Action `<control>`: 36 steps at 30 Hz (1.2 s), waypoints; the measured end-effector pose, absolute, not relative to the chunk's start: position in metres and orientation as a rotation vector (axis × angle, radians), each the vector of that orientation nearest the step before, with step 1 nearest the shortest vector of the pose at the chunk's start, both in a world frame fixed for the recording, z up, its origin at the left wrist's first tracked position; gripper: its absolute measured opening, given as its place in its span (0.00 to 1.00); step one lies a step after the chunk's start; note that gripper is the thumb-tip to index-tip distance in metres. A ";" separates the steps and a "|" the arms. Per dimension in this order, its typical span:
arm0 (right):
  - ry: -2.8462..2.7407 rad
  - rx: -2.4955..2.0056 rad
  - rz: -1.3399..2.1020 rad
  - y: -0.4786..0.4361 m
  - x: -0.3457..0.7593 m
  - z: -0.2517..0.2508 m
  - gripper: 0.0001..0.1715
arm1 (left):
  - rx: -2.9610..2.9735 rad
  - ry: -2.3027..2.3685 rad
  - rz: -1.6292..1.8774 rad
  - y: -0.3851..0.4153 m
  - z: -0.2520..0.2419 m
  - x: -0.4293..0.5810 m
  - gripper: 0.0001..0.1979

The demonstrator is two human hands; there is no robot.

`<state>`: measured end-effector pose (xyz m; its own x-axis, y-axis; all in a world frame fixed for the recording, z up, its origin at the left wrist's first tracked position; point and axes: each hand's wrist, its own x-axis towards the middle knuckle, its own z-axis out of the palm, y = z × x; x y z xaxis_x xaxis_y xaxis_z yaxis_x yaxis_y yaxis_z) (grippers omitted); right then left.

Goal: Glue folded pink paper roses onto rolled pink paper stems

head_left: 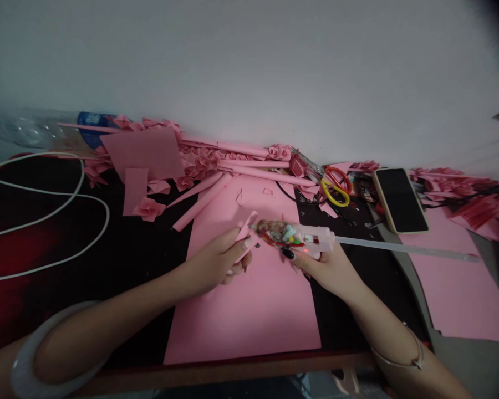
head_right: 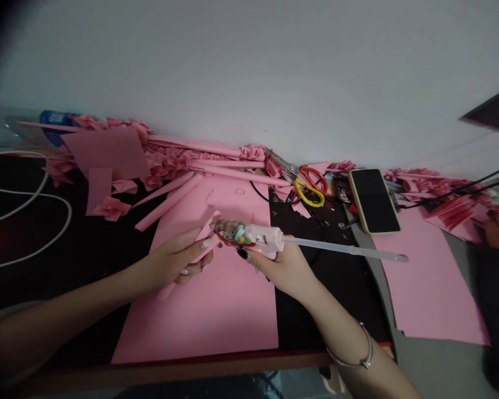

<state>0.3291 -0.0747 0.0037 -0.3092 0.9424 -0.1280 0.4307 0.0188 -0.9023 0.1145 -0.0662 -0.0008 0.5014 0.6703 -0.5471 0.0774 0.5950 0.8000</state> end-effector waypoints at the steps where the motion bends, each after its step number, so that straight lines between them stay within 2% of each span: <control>1: -1.766 -1.376 1.272 -0.074 0.329 0.004 0.12 | 0.883 1.004 0.418 -0.066 0.000 0.114 0.06; 9: -1.822 -1.312 1.289 -0.071 0.334 0.007 0.14 | 0.912 0.999 0.431 -0.066 0.001 0.114 0.08; 16: -1.856 -1.343 1.226 -0.073 0.331 0.006 0.10 | 0.905 0.974 0.441 -0.067 -0.002 0.113 0.10; 20: -1.900 -1.347 1.184 -0.073 0.331 0.003 0.08 | 0.905 0.998 0.427 -0.067 -0.001 0.113 0.07; 36: -1.940 -1.359 1.139 -0.073 0.333 0.002 0.11 | 0.899 1.001 0.416 -0.066 -0.001 0.114 0.08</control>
<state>0.3327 -0.0734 0.0022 -0.3708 0.9270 -0.0565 0.5011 0.1485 -0.8526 0.1145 -0.0659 -0.0006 0.5037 0.6715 -0.5435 0.0887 0.5856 0.8057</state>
